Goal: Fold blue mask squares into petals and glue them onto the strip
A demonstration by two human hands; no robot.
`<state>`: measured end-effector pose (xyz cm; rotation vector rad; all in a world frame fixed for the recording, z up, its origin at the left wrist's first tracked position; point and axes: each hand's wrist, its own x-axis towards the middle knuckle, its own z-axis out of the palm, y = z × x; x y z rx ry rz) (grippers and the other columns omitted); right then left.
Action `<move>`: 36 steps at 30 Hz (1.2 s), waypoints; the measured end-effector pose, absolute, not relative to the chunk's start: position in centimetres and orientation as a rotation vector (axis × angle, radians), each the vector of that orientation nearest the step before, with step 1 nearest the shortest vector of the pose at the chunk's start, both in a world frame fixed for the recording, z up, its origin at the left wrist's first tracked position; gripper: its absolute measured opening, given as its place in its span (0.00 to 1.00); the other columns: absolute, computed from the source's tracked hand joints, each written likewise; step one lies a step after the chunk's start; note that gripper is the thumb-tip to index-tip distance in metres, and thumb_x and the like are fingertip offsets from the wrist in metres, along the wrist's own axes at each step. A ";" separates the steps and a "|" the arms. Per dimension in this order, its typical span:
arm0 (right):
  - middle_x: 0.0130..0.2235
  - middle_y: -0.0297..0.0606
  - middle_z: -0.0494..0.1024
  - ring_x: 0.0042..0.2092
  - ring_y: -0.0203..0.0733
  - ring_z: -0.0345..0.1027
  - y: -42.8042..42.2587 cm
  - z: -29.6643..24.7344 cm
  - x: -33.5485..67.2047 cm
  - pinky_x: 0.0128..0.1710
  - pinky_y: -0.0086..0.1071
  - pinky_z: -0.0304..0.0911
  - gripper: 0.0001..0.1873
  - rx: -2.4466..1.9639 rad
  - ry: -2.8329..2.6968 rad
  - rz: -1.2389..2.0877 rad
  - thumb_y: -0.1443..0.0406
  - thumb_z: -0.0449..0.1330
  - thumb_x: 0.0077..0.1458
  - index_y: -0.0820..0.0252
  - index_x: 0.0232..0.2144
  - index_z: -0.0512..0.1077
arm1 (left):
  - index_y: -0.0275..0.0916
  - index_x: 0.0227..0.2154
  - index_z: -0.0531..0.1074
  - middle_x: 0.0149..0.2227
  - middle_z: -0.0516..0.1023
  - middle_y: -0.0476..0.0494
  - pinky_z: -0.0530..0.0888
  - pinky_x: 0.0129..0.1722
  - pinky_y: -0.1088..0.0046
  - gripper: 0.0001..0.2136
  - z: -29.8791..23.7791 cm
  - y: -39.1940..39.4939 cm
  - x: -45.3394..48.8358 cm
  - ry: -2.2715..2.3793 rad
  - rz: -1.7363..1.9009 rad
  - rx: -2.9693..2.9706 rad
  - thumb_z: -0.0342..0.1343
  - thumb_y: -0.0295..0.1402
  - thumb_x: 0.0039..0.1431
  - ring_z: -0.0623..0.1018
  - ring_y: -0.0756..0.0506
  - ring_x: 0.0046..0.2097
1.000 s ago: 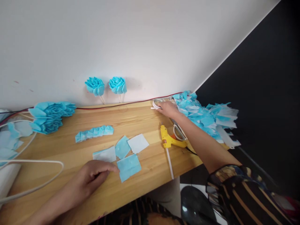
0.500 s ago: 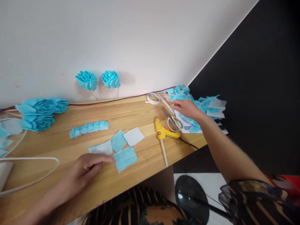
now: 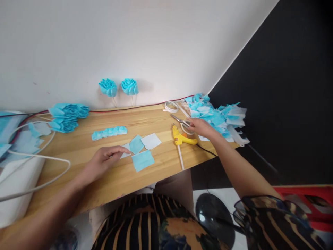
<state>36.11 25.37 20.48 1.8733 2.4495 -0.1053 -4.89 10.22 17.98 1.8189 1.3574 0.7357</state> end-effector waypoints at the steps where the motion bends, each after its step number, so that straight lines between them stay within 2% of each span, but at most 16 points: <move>1: 0.43 0.45 0.82 0.41 0.48 0.74 25.2 20.7 35.7 0.33 0.31 0.60 0.17 1.898 2.466 -0.071 0.65 0.57 0.57 0.60 0.50 0.73 | 0.40 0.38 0.79 0.37 0.83 0.49 0.74 0.40 0.75 0.16 18.0 10.3 -5.0 1.382 0.737 1.818 0.47 0.41 0.65 0.79 0.47 0.38; 3: 0.50 0.49 0.79 0.47 0.52 0.73 24.2 21.3 34.8 0.38 0.35 0.62 0.21 1.940 2.513 -0.007 0.62 0.55 0.61 0.61 0.55 0.69 | 0.39 0.39 0.79 0.32 0.79 0.50 0.71 0.34 0.77 0.17 17.8 10.5 -5.1 1.419 0.726 1.813 0.46 0.40 0.65 0.75 0.49 0.32; 5: 0.50 0.44 0.79 0.49 0.51 0.73 22.8 21.7 33.9 0.42 0.35 0.64 0.19 1.926 2.605 -0.013 0.60 0.52 0.64 0.55 0.55 0.69 | 0.38 0.40 0.78 0.29 0.77 0.50 0.68 0.31 0.78 0.18 17.5 10.5 -5.3 1.442 0.724 1.802 0.44 0.39 0.66 0.72 0.50 0.30; 8: 0.49 0.39 0.80 0.49 0.46 0.73 20.8 21.5 32.2 0.47 0.34 0.64 0.17 1.757 2.876 -0.296 0.61 0.52 0.64 0.52 0.53 0.72 | 0.38 0.43 0.77 0.34 0.78 0.49 0.69 0.35 0.77 0.17 17.3 10.6 -5.2 1.436 0.719 1.809 0.43 0.39 0.68 0.73 0.49 0.33; 11: 0.47 0.40 0.80 0.49 0.45 0.73 20.3 20.7 29.7 0.50 0.35 0.64 0.17 1.564 2.930 -0.482 0.64 0.54 0.63 0.54 0.52 0.73 | 0.40 0.46 0.77 0.40 0.80 0.47 0.70 0.39 0.75 0.17 17.7 10.9 -4.8 1.349 0.647 1.892 0.43 0.37 0.69 0.75 0.48 0.38; 13: 0.46 0.41 0.80 0.49 0.46 0.73 20.8 20.2 27.7 0.49 0.36 0.64 0.16 1.490 2.897 -0.516 0.66 0.54 0.63 0.56 0.51 0.74 | 0.40 0.46 0.77 0.39 0.80 0.46 0.70 0.41 0.74 0.17 18.4 11.5 -4.4 1.230 0.607 1.991 0.43 0.35 0.69 0.76 0.48 0.38; 16: 0.48 0.43 0.79 0.50 0.47 0.72 22.0 19.5 24.7 0.50 0.37 0.63 0.16 1.344 2.923 -0.540 0.64 0.56 0.63 0.56 0.52 0.74 | 0.39 0.43 0.77 0.37 0.79 0.44 0.70 0.44 0.71 0.16 19.5 13.0 -3.5 1.085 0.675 2.084 0.43 0.32 0.69 0.76 0.47 0.40; 19: 0.51 0.45 0.77 0.53 0.50 0.70 23.0 18.7 22.3 0.51 0.38 0.61 0.18 1.201 2.989 -0.549 0.64 0.58 0.62 0.58 0.54 0.73 | 0.38 0.36 0.76 0.37 0.79 0.44 0.70 0.44 0.69 0.12 20.1 14.5 -2.3 1.099 0.810 1.927 0.47 0.33 0.66 0.76 0.46 0.40; 22: 0.45 0.45 0.78 0.49 0.50 0.70 23.3 18.1 21.3 0.47 0.38 0.61 0.10 1.188 2.995 -0.478 0.68 0.59 0.58 0.60 0.41 0.77 | 0.38 0.31 0.75 0.32 0.77 0.47 0.71 0.41 0.69 0.09 19.7 15.6 -1.2 1.161 0.974 1.578 0.51 0.33 0.63 0.75 0.47 0.37; 24: 0.39 0.42 0.79 0.44 0.47 0.71 23.3 18.2 21.5 0.43 0.36 0.61 0.06 1.282 3.003 -0.549 0.70 0.58 0.56 0.59 0.34 0.76 | 0.38 0.33 0.75 0.31 0.76 0.48 0.71 0.40 0.70 0.07 18.8 15.9 -0.8 1.134 1.080 1.358 0.54 0.33 0.62 0.74 0.48 0.35; 26: 0.35 0.37 0.79 0.38 0.42 0.71 23.0 18.7 21.9 0.39 0.34 0.61 0.04 1.463 3.014 -0.853 0.68 0.59 0.55 0.58 0.32 0.74 | 0.39 0.38 0.76 0.33 0.77 0.48 0.71 0.40 0.70 0.07 17.5 16.0 -0.7 1.074 1.166 1.221 0.56 0.35 0.63 0.74 0.48 0.36; 28: 0.32 0.33 0.77 0.34 0.38 0.69 22.6 19.6 22.2 0.36 0.32 0.61 0.03 1.629 2.967 -1.340 0.65 0.60 0.54 0.58 0.31 0.73 | 0.40 0.44 0.77 0.39 0.78 0.45 0.71 0.43 0.69 0.11 16.3 16.1 -0.7 1.030 1.216 1.134 0.58 0.38 0.63 0.75 0.47 0.40; 30: 0.31 0.31 0.75 0.32 0.36 0.68 22.1 20.4 21.9 0.35 0.31 0.61 0.06 1.704 2.857 -1.784 0.62 0.61 0.53 0.58 0.30 0.72 | 0.41 0.49 0.76 0.49 0.77 0.41 0.71 0.47 0.66 0.16 15.6 16.0 -0.5 0.980 1.248 1.055 0.60 0.41 0.62 0.75 0.44 0.47; 32: 0.29 0.30 0.73 0.31 0.35 0.66 21.5 20.7 21.1 0.34 0.30 0.61 0.08 1.765 2.720 -2.082 0.59 0.63 0.52 0.58 0.30 0.72 | 0.43 0.54 0.73 0.57 0.73 0.38 0.70 0.52 0.61 0.22 15.4 15.9 -0.3 0.837 1.267 0.998 0.60 0.46 0.60 0.73 0.39 0.54; 34: 0.28 0.29 0.72 0.31 0.35 0.65 20.9 20.5 19.9 0.34 0.30 0.61 0.09 1.834 2.598 -2.272 0.59 0.63 0.51 0.58 0.30 0.72 | 0.42 0.56 0.72 0.59 0.73 0.37 0.69 0.55 0.59 0.26 15.4 15.6 0.1 0.715 1.240 0.977 0.62 0.49 0.57 0.72 0.37 0.57; 36: 0.28 0.29 0.72 0.31 0.35 0.65 20.1 20.0 18.8 0.34 0.30 0.61 0.10 1.871 2.511 -2.415 0.58 0.64 0.51 0.58 0.30 0.72 | 0.39 0.53 0.75 0.54 0.77 0.36 0.68 0.56 0.58 0.26 15.6 15.4 0.3 0.756 1.185 0.946 0.66 0.47 0.53 0.74 0.37 0.55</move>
